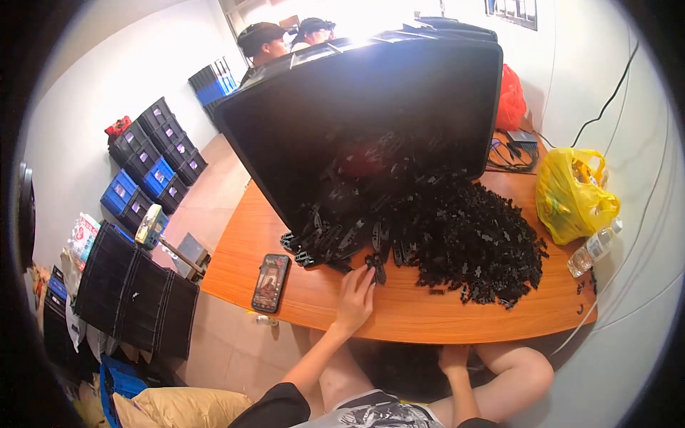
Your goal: The person assembles small black plastic mechanical components by hand at a wooden desk.
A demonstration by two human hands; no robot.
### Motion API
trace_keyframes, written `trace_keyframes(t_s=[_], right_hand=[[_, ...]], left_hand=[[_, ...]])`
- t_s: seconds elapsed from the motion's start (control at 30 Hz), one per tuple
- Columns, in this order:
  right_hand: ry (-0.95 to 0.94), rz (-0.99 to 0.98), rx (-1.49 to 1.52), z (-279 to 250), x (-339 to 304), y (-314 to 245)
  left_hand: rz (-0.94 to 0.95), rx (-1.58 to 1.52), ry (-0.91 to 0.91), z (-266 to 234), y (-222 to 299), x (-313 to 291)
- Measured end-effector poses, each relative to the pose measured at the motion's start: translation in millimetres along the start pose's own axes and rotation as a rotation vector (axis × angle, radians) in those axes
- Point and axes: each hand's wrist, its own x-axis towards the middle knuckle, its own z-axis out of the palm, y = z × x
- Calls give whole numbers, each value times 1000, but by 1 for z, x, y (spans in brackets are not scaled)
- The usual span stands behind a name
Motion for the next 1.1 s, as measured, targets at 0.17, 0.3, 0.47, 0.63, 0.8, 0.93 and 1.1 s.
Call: trace_keyframes(t_s=[0.17,0.3,0.47,0.63,0.8,0.93,1.1], right_hand=[[496,137,-87,114,29,80],[333,138,-95,104,37,80],[33,168,-138,70,24,58],[-261,199,-186,42,30,29],[-391,206,-195,34,27,35],[-509,201,-182,29,26,26],[-658,228,-159,25,21,25]], left_hand=[[57,-17,0,10,6,4],[55,-2,17,7,-2,0],[100,-38,139,-10,15,-11],[-37,-160,177,-50,39,-111],[-988,97,129,-91,9,-269],[-1152,281,-421,-118,15,-433],[-1114,253,-519,-99,3,-460]])
